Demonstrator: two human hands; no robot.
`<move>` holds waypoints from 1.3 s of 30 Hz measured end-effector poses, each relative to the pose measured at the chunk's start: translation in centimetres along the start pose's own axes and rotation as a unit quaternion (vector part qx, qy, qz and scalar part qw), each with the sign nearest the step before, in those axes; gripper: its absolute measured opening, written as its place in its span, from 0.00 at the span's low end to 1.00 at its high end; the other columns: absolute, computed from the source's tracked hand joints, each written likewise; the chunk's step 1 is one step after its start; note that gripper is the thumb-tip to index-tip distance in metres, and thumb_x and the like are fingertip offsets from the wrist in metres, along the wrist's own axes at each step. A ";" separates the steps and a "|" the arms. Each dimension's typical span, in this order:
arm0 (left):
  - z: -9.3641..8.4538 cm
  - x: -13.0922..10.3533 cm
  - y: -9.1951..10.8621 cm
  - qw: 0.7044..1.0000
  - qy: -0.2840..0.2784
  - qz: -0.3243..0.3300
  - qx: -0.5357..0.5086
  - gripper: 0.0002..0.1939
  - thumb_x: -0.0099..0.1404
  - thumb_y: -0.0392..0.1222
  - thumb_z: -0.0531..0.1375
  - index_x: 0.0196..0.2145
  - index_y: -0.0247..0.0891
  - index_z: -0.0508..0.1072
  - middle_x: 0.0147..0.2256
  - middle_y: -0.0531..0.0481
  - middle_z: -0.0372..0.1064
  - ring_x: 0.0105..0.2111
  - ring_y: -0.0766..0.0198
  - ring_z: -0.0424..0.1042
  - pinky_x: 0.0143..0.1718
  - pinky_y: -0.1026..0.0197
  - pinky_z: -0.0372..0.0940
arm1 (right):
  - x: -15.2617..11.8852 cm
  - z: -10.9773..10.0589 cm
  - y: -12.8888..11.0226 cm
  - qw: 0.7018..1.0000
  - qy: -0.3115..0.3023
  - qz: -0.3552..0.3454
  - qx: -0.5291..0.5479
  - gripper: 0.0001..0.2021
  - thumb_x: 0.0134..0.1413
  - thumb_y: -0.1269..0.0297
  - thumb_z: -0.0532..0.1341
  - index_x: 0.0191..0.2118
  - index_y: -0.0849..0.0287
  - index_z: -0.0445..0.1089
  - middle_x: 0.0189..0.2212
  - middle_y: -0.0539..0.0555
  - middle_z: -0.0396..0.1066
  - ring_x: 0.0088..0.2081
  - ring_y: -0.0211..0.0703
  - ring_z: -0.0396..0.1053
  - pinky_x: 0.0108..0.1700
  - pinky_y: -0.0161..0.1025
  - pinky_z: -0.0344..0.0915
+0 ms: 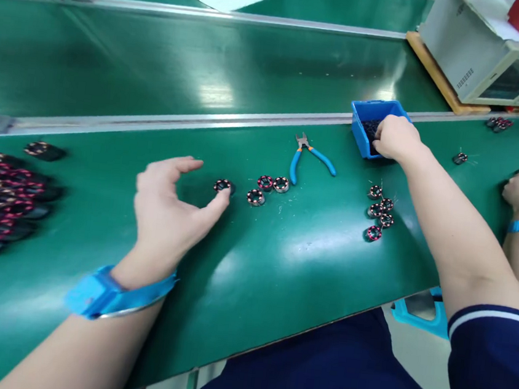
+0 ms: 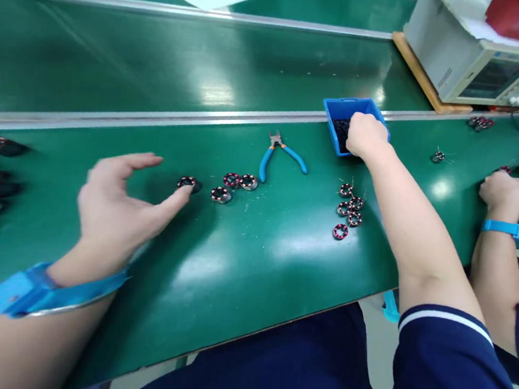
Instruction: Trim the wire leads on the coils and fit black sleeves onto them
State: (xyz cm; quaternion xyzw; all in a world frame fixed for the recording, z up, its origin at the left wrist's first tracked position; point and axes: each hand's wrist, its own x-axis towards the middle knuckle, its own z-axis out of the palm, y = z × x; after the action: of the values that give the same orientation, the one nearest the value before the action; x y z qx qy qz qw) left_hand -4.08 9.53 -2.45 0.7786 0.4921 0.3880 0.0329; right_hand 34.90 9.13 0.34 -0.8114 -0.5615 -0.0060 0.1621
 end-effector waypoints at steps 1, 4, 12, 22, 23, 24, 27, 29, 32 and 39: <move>-0.2 -0.2 1.2 0.998 0.033 0.046 -0.009 0.23 0.47 0.40 0.69 0.42 0.35 0.73 0.44 0.41 0.74 0.45 0.47 0.72 0.49 0.42 0.65 | 0.2 0.3 -0.4 1.000 0.000 -0.004 0.003 0.11 0.40 0.76 0.67 0.35 0.70 0.75 0.35 0.66 0.74 0.47 0.65 0.70 0.50 0.64 0.64; 0.6 -0.7 6.0 0.983 -0.024 0.160 -0.086 0.17 0.54 0.37 0.65 0.43 0.38 0.71 0.46 0.42 0.73 0.47 0.51 0.72 0.49 0.47 0.67 | 0.2 0.5 -1.1 1.000 -0.004 -0.006 0.014 0.09 0.46 0.72 0.65 0.36 0.72 0.74 0.36 0.68 0.73 0.48 0.66 0.70 0.51 0.64 0.63; 9.1 2.1 16.8 0.853 -0.307 0.408 -0.107 0.27 0.57 0.26 0.54 0.55 0.34 0.67 0.63 0.35 0.54 0.60 0.46 0.58 0.54 0.45 0.60 | -1.9 -2.9 0.0 0.977 0.132 -0.050 0.157 0.07 0.55 0.69 0.58 0.31 0.65 0.72 0.31 0.57 0.75 0.37 0.46 0.73 0.45 0.44 0.70; 7.1 2.1 14.7 0.856 -0.365 0.360 -0.059 0.12 0.62 0.37 0.55 0.42 0.34 0.73 0.37 0.41 0.71 0.39 0.52 0.70 0.41 0.52 0.66 | -12.2 -3.9 -3.2 0.871 0.143 -0.049 0.467 0.09 0.54 0.58 0.63 0.30 0.58 0.70 0.26 0.49 0.72 0.28 0.37 0.71 0.32 0.37 0.70; 6.2 1.4 13.8 0.868 -0.361 0.332 -0.079 0.11 0.61 0.38 0.56 0.41 0.34 0.73 0.37 0.42 0.70 0.39 0.53 0.70 0.42 0.52 0.67 | -13.3 -3.8 -4.1 0.859 0.117 -0.040 0.497 0.09 0.53 0.58 0.64 0.29 0.58 0.70 0.26 0.49 0.72 0.27 0.37 0.71 0.32 0.37 0.71; 5.3 0.6 12.9 0.881 -0.352 0.297 -0.105 0.10 0.60 0.39 0.57 0.39 0.35 0.72 0.37 0.43 0.70 0.40 0.54 0.70 0.42 0.53 0.67 | -14.4 -3.7 -5.0 0.845 0.088 -0.032 0.526 0.09 0.52 0.58 0.65 0.29 0.57 0.70 0.26 0.49 0.72 0.27 0.37 0.71 0.32 0.37 0.71; 2.6 -2.0 10.7 0.916 -0.305 0.166 -0.200 0.06 0.56 0.37 0.60 0.34 0.36 0.70 0.38 0.44 0.72 0.38 0.58 0.72 0.40 0.56 0.70 | -17.2 -2.8 -7.6 0.794 -0.014 -0.013 0.608 0.08 0.50 0.59 0.67 0.29 0.57 0.72 0.26 0.49 0.73 0.27 0.37 0.72 0.32 0.37 0.72; 1.1 -3.5 9.8 0.919 -0.282 0.060 -0.269 0.06 0.55 0.36 0.62 0.32 0.35 0.69 0.36 0.45 0.73 0.35 0.61 0.74 0.36 0.59 0.72 | -18.4 -1.7 -8.9 0.757 -0.078 0.009 0.648 0.08 0.48 0.59 0.68 0.30 0.58 0.73 0.26 0.49 0.74 0.27 0.36 0.72 0.33 0.36 0.73; -0.2 -5.1 9.1 0.900 -0.269 -0.068 -0.336 0.08 0.53 0.36 0.64 0.32 0.35 0.69 0.32 0.47 0.74 0.31 0.63 0.76 0.31 0.63 0.74 | -19.2 0.1 -10.2 0.722 -0.134 0.064 0.676 0.09 0.45 0.59 0.70 0.30 0.58 0.73 0.25 0.49 0.74 0.26 0.35 0.72 0.32 0.35 0.72; 0.0 -5.7 8.6 0.907 -0.229 -0.095 -0.340 0.08 0.52 0.37 0.65 0.29 0.34 0.69 0.32 0.47 0.73 0.26 0.67 0.74 0.26 0.65 0.74 | -18.6 1.6 -11.0 0.708 -0.177 0.155 0.666 0.15 0.37 0.54 0.72 0.29 0.59 0.73 0.22 0.47 0.73 0.23 0.32 0.69 0.29 0.33 0.71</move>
State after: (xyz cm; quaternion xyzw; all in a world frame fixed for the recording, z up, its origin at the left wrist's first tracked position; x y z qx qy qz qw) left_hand 1.04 0.62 -2.04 0.7370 0.3807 0.3381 0.4444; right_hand 17.72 -3.86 -1.87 -0.5548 -0.3048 0.5381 0.5565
